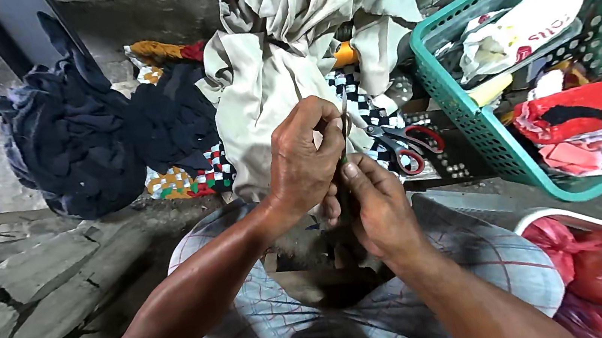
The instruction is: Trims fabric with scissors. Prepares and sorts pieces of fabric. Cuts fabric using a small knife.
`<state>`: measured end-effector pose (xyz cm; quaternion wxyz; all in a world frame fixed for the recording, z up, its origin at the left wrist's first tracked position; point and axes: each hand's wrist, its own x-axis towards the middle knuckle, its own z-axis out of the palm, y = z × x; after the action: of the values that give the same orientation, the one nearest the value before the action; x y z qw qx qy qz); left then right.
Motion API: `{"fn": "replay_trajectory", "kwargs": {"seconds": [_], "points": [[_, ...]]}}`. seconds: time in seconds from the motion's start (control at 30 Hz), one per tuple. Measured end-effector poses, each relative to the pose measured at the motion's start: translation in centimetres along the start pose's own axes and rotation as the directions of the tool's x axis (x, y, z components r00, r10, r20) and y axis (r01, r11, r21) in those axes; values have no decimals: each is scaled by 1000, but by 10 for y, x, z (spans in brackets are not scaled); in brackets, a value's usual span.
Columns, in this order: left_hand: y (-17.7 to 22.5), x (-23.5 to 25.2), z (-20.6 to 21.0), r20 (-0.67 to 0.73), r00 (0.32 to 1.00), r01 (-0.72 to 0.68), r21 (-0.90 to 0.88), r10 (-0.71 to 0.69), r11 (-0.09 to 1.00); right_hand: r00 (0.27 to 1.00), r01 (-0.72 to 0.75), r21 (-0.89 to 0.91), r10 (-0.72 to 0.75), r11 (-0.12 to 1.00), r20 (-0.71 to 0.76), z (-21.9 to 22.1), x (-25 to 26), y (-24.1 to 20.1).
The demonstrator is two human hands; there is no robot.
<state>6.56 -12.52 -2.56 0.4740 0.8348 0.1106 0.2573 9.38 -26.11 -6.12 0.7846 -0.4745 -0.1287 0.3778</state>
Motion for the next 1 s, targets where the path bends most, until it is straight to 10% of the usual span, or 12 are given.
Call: {"fn": "replay_trajectory", "kwargs": {"seconds": [1.0], "points": [[-4,-5,1,83,976,-203,43,199,978,985,92,-81,-103,992,-142,-30,25,-10]]}}
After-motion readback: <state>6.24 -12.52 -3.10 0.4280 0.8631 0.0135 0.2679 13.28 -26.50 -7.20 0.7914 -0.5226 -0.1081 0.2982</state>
